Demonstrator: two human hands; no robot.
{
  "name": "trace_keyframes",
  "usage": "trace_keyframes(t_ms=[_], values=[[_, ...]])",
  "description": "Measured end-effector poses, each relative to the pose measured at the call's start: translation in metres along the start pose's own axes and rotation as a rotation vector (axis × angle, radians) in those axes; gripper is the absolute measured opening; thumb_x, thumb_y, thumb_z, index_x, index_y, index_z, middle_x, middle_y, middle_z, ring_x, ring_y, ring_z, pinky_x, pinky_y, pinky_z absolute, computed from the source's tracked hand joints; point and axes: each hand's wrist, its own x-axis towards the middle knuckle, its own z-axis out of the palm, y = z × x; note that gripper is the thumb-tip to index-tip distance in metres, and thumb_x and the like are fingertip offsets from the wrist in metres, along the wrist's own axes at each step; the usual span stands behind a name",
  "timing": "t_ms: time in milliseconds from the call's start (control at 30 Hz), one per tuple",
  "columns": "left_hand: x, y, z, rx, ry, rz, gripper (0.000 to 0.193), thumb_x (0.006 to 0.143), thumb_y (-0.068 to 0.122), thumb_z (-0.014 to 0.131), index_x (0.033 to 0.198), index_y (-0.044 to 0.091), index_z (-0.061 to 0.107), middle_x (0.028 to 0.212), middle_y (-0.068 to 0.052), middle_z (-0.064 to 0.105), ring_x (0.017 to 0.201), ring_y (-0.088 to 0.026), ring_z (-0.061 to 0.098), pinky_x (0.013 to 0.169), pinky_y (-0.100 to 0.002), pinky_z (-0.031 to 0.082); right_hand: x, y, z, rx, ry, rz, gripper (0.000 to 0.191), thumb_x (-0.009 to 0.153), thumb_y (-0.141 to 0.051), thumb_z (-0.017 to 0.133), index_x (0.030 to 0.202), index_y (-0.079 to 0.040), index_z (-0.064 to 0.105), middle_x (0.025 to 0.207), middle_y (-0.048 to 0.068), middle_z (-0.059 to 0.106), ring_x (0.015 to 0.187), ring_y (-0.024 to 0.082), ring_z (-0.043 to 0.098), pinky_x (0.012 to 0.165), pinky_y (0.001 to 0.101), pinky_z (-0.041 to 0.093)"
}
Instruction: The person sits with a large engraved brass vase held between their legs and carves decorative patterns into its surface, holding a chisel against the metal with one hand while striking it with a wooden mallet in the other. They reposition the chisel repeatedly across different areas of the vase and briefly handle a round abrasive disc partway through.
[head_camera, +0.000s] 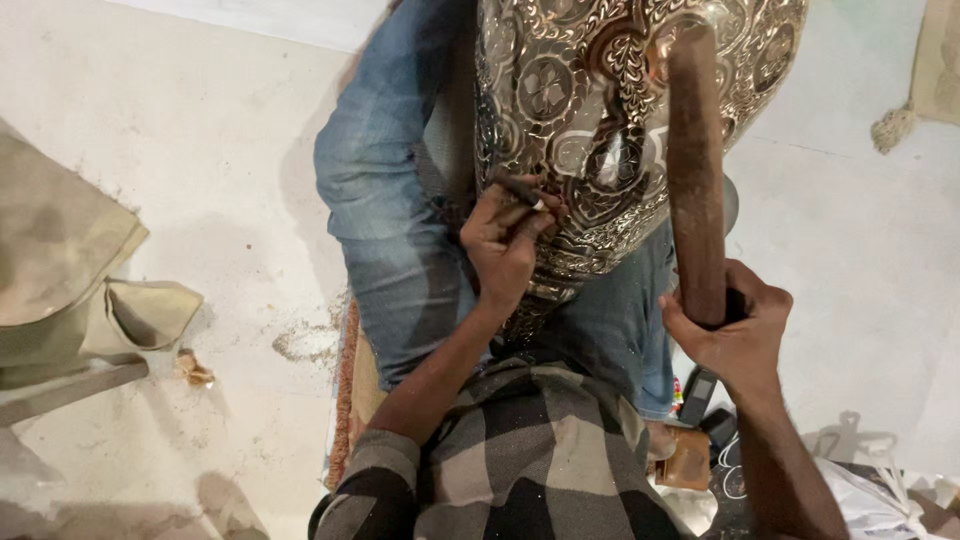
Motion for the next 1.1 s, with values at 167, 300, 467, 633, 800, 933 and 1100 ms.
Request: trace_keyframes(t_ms=[167,300,467,633,800,933,1100], values=[[-0.025,-0.005,0.0,-0.141,0.057,-0.036,0.032,0.103,-0.013,0.062,0.132,-0.003,0.053,0.12,-0.016,0.073,0.113,-0.022,0.073,0.1,-0.037,0.062,0.028,-0.038,-0.017,-0.234,-0.221,0.113,0.03,0.076,-0.009,0.081,0.101,0.002,0.068,0.067,0.008,0.067,0.059,0.01,0.061,0.053,0.0289,0.049],[-0.038,-0.019,0.0,-0.14,0.14,-0.032,0.04,0.095,-0.014,0.066,0.132,-0.005,0.054,0.111,-0.011,0.072,0.104,-0.018,0.073,0.094,-0.033,0.062,0.05,-0.073,-0.026,-0.413,-0.297,-0.124,0.035,0.068,-0.007,0.079,0.1,0.0,0.069,0.068,0.012,0.067,0.056,0.019,0.065,0.053,0.0328,0.05],[-0.049,-0.037,-0.004,0.246,0.239,0.089,0.024,0.095,-0.012,0.07,0.118,-0.007,0.063,0.096,-0.009,0.073,0.092,-0.007,0.065,0.085,-0.021,0.052,0.081,-0.117,-0.032,-0.842,-0.591,-0.065,0.035,0.067,-0.016,0.081,0.098,-0.008,0.067,0.065,0.009,0.067,0.057,0.027,0.064,0.053,0.0416,0.052],[-0.06,-0.047,-0.008,0.289,0.253,0.109,0.02,0.096,-0.005,0.067,0.115,-0.005,0.061,0.094,-0.003,0.073,0.08,-0.006,0.064,0.071,-0.019,0.05,0.099,-0.147,-0.026,-1.107,-0.691,-0.268,0.05,0.065,-0.027,0.077,0.111,-0.013,0.064,0.085,0.002,0.068,0.074,0.025,0.071,0.062,0.0425,0.055],[-0.069,-0.061,-0.021,0.492,0.32,0.192,0.021,0.093,-0.002,0.073,0.111,-0.004,0.063,0.078,0.002,0.069,0.062,-0.002,0.053,0.057,-0.018,0.04,0.101,-0.164,-0.021,-1.158,-0.704,-0.455,0.048,0.069,-0.032,0.075,0.11,-0.011,0.061,0.087,0.002,0.068,0.077,0.025,0.072,0.058,0.0421,0.056],[-0.08,-0.066,-0.032,0.503,0.297,0.161,0.02,0.093,-0.001,0.073,0.11,-0.004,0.063,0.078,0.002,0.069,0.063,-0.002,0.053,0.057,-0.019,0.041,0.102,-0.177,-0.012,-1.283,-0.823,-0.506,0.053,0.077,-0.04,0.076,0.119,-0.013,0.059,0.086,0.003,0.066,0.075,0.021,0.072,0.057,0.0363,0.057],[-0.079,-0.064,-0.034,0.466,0.208,0.123,0.019,0.093,-0.001,0.073,0.11,-0.004,0.064,0.079,0.002,0.069,0.063,-0.003,0.053,0.058,-0.019,0.041,0.109,-0.2,-0.001,-1.297,-0.873,-0.544,0.032,0.088,-0.03,0.073,0.106,-0.009,0.056,0.08,0.005,0.065,0.073,0.024,0.072,0.059,0.0378,0.057]])
